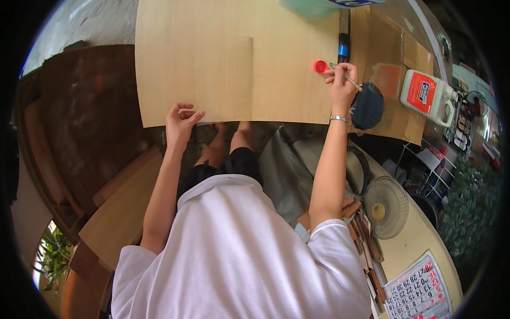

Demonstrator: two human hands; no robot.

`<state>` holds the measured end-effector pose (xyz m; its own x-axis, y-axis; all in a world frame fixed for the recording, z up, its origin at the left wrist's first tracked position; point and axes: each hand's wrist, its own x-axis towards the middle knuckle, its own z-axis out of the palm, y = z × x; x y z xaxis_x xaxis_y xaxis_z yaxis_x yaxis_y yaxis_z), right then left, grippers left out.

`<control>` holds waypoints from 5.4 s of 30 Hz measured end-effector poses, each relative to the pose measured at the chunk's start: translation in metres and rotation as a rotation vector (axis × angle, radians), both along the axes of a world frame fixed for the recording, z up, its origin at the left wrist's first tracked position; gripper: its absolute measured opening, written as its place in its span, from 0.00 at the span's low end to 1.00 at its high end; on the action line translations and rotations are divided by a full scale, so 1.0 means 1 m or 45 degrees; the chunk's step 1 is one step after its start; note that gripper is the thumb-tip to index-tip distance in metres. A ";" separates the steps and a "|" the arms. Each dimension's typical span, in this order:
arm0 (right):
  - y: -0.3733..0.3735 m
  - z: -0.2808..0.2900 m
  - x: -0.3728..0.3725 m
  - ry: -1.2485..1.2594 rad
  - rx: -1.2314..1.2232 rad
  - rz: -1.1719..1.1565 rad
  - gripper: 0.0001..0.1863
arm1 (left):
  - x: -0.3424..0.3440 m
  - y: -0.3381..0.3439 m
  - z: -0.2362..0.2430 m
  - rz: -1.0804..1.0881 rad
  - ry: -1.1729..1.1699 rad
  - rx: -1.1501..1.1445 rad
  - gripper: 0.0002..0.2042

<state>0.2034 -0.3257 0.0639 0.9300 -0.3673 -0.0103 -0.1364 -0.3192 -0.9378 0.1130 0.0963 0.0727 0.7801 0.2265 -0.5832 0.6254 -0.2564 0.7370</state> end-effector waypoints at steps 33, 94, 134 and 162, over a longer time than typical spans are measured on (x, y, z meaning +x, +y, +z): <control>0.224 -0.029 0.109 0.166 -0.295 0.466 0.08 | 0.078 0.020 -0.026 -1.264 -0.566 0.973 0.43; 0.271 -0.033 0.104 0.235 -0.286 0.631 0.10 | 0.077 0.025 -0.037 -1.215 -0.616 0.959 0.43; 0.219 0.031 -0.101 0.116 -0.531 0.267 0.14 | 0.039 0.022 -0.020 -0.389 -0.492 0.308 0.31; 0.183 0.008 -0.111 0.572 -0.114 0.083 0.14 | 0.022 -0.007 -0.033 0.244 0.032 -0.254 0.15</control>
<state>0.0925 -0.1423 0.0716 0.8618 -0.3263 -0.3883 -0.5000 -0.4178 -0.7586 0.1353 0.0889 0.0399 0.7188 0.2473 -0.6497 0.6672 0.0172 0.7447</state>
